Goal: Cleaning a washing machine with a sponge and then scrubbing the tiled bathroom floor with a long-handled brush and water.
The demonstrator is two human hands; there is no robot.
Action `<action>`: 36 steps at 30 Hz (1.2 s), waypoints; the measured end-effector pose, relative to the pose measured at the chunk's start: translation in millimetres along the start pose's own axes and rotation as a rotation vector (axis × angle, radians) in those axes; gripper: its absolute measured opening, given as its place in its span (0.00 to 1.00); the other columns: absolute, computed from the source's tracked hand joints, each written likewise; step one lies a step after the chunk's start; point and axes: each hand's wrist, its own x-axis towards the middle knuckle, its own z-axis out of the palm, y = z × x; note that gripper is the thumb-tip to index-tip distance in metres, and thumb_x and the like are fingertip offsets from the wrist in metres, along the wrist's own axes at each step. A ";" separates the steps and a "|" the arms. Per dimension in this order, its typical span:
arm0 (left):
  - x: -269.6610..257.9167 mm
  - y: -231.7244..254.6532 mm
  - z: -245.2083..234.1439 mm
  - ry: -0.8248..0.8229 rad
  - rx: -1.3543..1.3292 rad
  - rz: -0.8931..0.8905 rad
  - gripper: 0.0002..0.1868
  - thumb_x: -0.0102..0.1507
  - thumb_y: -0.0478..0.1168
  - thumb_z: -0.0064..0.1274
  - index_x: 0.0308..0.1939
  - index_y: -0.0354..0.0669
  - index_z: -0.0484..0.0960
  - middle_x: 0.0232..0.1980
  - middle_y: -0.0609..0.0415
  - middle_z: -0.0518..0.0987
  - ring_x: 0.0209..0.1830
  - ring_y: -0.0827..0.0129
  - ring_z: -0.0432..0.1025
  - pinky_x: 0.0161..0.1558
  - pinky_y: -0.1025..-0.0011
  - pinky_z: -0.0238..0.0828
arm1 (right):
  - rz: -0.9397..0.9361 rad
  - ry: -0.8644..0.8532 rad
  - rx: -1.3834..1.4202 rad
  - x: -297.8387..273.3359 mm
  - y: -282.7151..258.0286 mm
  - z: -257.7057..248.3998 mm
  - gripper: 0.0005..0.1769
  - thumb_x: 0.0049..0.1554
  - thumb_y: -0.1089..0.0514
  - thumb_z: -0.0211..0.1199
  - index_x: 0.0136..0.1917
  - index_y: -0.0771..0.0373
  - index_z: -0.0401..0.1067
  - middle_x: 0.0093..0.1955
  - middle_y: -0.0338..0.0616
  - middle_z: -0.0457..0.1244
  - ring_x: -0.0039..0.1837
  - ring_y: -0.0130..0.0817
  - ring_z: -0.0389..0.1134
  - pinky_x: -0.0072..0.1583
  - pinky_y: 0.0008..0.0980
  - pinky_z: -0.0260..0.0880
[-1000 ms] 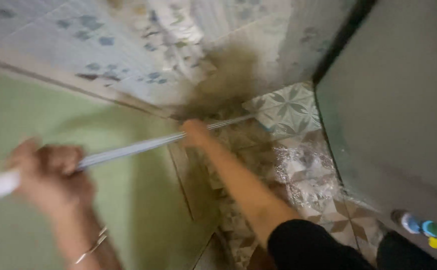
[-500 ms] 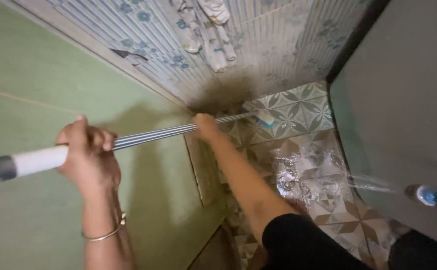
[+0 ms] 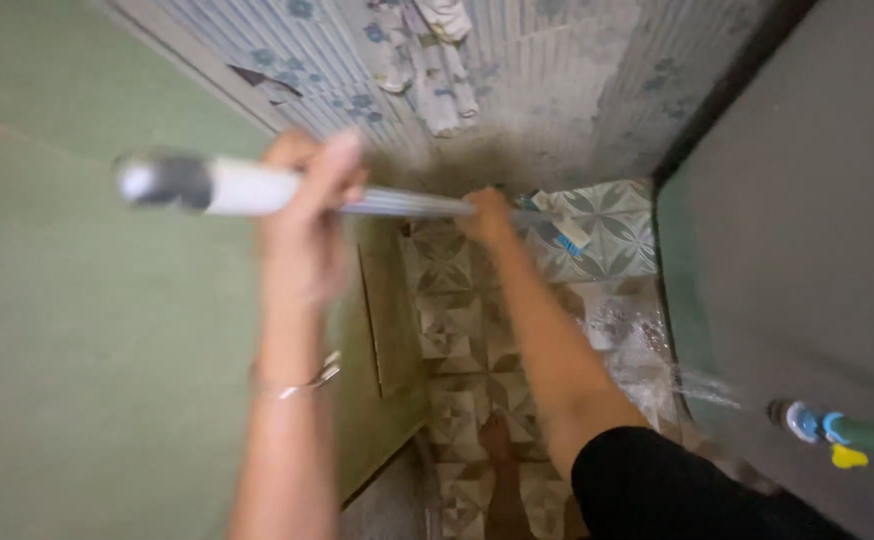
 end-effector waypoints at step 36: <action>17.8 -76.0 6.6 -0.108 -0.262 -0.033 0.20 0.67 0.30 0.54 0.25 0.48 0.62 0.22 0.63 0.60 0.20 0.76 0.53 0.27 0.73 0.51 | 0.085 0.114 -0.164 -9.1 123.2 -39.3 0.18 0.43 0.57 0.75 0.47 0.66 0.79 0.46 0.57 0.69 0.49 0.53 0.72 0.52 0.47 0.72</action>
